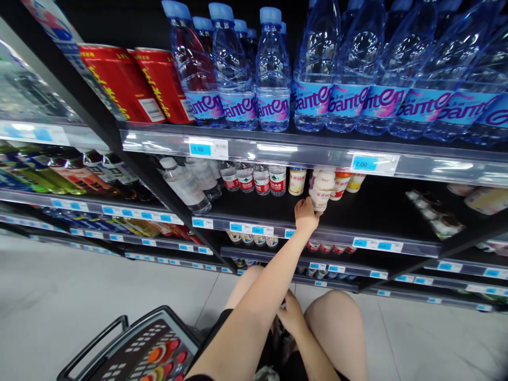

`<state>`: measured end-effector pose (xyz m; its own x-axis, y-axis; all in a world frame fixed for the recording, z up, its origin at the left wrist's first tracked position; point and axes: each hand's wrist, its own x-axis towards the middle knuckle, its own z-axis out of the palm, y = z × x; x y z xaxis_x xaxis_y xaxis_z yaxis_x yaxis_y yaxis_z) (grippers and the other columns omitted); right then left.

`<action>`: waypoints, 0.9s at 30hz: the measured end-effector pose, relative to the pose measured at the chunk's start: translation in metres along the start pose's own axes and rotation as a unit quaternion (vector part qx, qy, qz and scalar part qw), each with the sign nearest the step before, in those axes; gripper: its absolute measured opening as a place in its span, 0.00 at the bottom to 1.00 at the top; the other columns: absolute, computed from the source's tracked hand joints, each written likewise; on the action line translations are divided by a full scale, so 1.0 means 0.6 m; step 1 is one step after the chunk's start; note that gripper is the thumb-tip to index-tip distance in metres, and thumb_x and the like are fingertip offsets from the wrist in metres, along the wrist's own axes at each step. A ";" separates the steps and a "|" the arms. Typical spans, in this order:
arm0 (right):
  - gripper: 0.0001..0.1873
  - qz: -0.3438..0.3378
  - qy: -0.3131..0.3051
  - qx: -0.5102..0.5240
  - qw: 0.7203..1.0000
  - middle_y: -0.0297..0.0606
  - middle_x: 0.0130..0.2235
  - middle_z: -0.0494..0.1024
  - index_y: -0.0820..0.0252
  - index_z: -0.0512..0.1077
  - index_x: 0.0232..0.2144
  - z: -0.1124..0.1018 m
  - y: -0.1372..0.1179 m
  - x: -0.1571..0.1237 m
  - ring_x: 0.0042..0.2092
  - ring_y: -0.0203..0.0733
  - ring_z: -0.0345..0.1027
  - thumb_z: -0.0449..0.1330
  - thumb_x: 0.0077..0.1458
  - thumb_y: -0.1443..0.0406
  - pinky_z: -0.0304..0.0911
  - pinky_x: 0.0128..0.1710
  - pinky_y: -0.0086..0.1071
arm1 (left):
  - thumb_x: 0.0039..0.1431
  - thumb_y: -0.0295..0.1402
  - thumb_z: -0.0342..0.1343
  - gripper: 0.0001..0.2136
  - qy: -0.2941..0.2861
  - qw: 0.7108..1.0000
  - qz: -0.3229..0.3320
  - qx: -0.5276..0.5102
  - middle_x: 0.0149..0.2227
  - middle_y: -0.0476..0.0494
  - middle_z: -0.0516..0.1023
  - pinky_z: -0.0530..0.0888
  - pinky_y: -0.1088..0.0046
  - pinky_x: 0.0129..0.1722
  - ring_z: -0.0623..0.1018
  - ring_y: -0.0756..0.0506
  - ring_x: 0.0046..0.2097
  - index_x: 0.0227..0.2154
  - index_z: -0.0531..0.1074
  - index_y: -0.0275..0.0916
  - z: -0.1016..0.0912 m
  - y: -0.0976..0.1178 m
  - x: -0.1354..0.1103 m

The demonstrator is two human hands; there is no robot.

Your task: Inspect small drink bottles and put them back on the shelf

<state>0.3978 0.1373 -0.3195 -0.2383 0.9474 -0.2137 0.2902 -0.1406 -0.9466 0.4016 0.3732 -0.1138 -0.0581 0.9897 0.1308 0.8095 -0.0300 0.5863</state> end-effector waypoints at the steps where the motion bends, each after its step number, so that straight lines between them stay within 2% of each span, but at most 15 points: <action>1: 0.23 -0.002 0.001 0.000 1.000 0.46 0.49 0.81 0.60 0.79 0.49 0.000 0.000 -0.001 0.41 0.48 0.77 0.61 0.51 0.59 0.69 0.38 0.37 | 0.64 0.34 0.68 0.23 0.000 1.000 -0.001 -0.001 0.60 0.34 0.78 0.62 0.58 0.71 0.68 0.35 0.70 0.57 0.67 0.38 0.001 0.000 0.000; 5: 0.19 0.003 0.000 -0.005 1.000 0.44 0.47 0.81 0.58 0.79 0.46 0.000 0.002 -0.002 0.41 0.49 0.77 0.62 0.52 0.60 0.68 0.39 0.37 | 0.64 0.33 0.68 0.28 0.003 1.000 -0.001 -0.007 0.63 0.34 0.77 0.60 0.56 0.73 0.66 0.35 0.72 0.63 0.65 0.39 0.003 -0.003 0.001; 10: 0.18 0.006 -0.007 -0.002 1.000 0.44 0.46 0.81 0.58 0.79 0.45 -0.003 -0.001 0.002 0.41 0.48 0.76 0.63 0.53 0.59 0.70 0.41 0.37 | 0.61 0.35 0.70 0.36 0.014 1.000 -0.009 -0.005 0.64 0.34 0.76 0.63 0.56 0.72 0.67 0.34 0.71 0.69 0.62 0.39 0.008 -0.008 0.009; 14: 0.19 0.008 -0.005 0.008 1.000 0.41 0.46 0.81 0.58 0.79 0.47 -0.004 0.000 0.010 0.42 0.44 0.75 0.62 0.53 0.61 0.71 0.44 0.35 | 0.60 0.34 0.69 0.39 0.030 1.000 -0.004 -0.005 0.67 0.31 0.72 0.67 0.56 0.70 0.68 0.33 0.70 0.72 0.59 0.36 0.007 -0.003 0.008; 17: 0.23 0.027 0.000 0.004 1.000 0.40 0.47 0.81 0.58 0.78 0.51 -0.002 0.008 0.012 0.38 0.40 0.74 0.63 0.52 0.61 0.70 0.43 0.34 | 0.66 0.33 0.61 0.33 0.081 0.995 0.063 -0.003 0.71 0.32 0.68 0.66 0.56 0.73 0.66 0.36 0.72 0.72 0.61 0.36 -0.013 0.000 -0.020; 19: 0.24 0.031 0.001 -0.005 1.000 0.39 0.46 0.81 0.57 0.77 0.53 -0.002 0.015 0.010 0.36 0.39 0.72 0.62 0.54 0.60 0.68 0.44 0.35 | 0.71 0.35 0.55 0.29 0.099 0.986 0.134 0.006 0.73 0.34 0.65 0.63 0.56 0.75 0.62 0.39 0.75 0.73 0.61 0.38 -0.038 -0.013 -0.062; 21: 0.25 0.040 -0.005 -0.016 0.999 0.38 0.45 0.81 0.57 0.76 0.55 -0.002 0.023 0.004 0.36 0.39 0.72 0.62 0.56 0.57 0.67 0.44 0.35 | 0.73 0.39 0.51 0.29 0.078 0.979 0.186 0.016 0.75 0.36 0.62 0.61 0.55 0.77 0.58 0.40 0.77 0.74 0.61 0.40 -0.069 -0.053 -0.123; 23: 0.28 0.054 -0.014 -0.030 0.998 0.37 0.44 0.81 0.57 0.74 0.59 -0.004 0.029 -0.004 0.36 0.40 0.72 0.60 0.59 0.55 0.67 0.45 0.36 | 0.72 0.41 0.50 0.28 0.045 0.982 0.181 0.004 0.75 0.42 0.64 0.62 0.55 0.77 0.59 0.42 0.77 0.72 0.63 0.45 -0.097 -0.128 -0.199; 25: 0.29 0.060 -0.019 -0.047 0.997 0.37 0.45 0.81 0.56 0.72 0.61 -0.008 0.033 -0.015 0.38 0.41 0.74 0.59 0.61 0.54 0.67 0.48 0.37 | 0.71 0.42 0.49 0.24 0.069 0.993 0.088 -0.042 0.72 0.50 0.70 0.66 0.60 0.75 0.66 0.44 0.74 0.68 0.69 0.54 -0.120 -0.231 -0.284; 27: 0.29 0.063 -0.021 -0.064 0.996 0.38 0.47 0.82 0.54 0.70 0.63 -0.013 0.036 -0.028 0.41 0.42 0.76 0.57 0.63 0.54 0.67 0.51 0.37 | 0.70 0.44 0.44 0.20 0.142 0.984 -0.085 -0.066 0.66 0.60 0.76 0.73 0.62 0.69 0.74 0.46 0.68 0.60 0.72 0.62 -0.141 -0.344 -0.375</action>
<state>0.4153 0.1208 -0.3342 -0.2292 0.9114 -0.3419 0.4359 -0.2180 -0.8732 0.1983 0.1448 -0.1967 -0.3622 0.9038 0.2279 0.6920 0.0969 0.7154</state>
